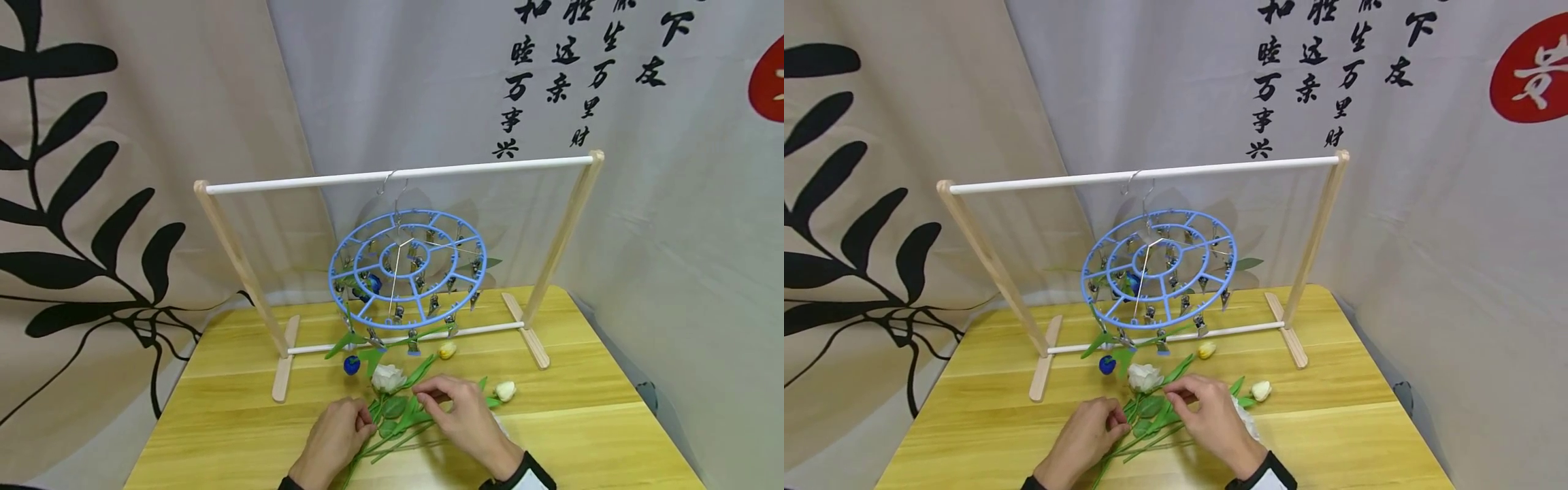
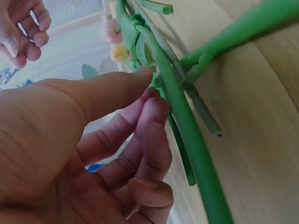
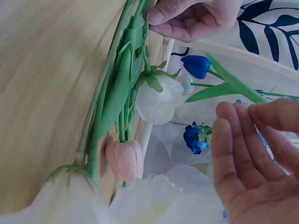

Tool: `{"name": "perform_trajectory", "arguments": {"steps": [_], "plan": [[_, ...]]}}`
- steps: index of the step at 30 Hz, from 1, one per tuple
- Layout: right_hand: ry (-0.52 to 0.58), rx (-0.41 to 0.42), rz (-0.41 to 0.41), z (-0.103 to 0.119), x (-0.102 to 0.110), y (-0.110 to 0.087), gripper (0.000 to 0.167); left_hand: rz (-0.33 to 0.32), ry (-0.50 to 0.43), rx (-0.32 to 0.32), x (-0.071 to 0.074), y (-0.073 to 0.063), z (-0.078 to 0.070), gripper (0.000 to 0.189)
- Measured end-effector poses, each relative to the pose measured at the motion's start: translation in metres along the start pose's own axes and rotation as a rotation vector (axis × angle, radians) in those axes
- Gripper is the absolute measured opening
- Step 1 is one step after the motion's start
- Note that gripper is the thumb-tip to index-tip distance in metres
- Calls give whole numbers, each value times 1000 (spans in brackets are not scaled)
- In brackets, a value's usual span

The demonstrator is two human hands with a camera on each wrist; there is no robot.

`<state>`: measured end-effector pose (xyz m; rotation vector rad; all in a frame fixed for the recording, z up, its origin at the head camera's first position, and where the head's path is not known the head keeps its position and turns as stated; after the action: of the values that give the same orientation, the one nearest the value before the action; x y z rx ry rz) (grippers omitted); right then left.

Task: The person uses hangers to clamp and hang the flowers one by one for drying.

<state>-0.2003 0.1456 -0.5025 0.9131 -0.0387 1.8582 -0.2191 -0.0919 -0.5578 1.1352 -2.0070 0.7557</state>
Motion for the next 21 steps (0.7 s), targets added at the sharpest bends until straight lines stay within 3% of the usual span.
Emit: {"name": "perform_trajectory", "arguments": {"steps": [7,13,21], "plan": [[-4,8,7,0,-3,-1,20,17,-37,40,-5,-1,3,25],[-27,6,8,0,-5,-1,22,-21,-30,22,-3,-5,0,23],[-211,230,-10,24,-7,3,36,-99,13,-34,9,-11,-21,23]]}}
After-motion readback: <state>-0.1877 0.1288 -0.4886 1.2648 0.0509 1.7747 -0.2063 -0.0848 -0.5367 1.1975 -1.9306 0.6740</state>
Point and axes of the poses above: each hand's wrist, its own y-axis towards the middle knuckle, its own x-axis out of the back of the hand, z = x × y, the point moved 7 cm from there along y, towards the middle knuckle, and after that the axes turned 14 degrees about z, right-handed, at the moved point
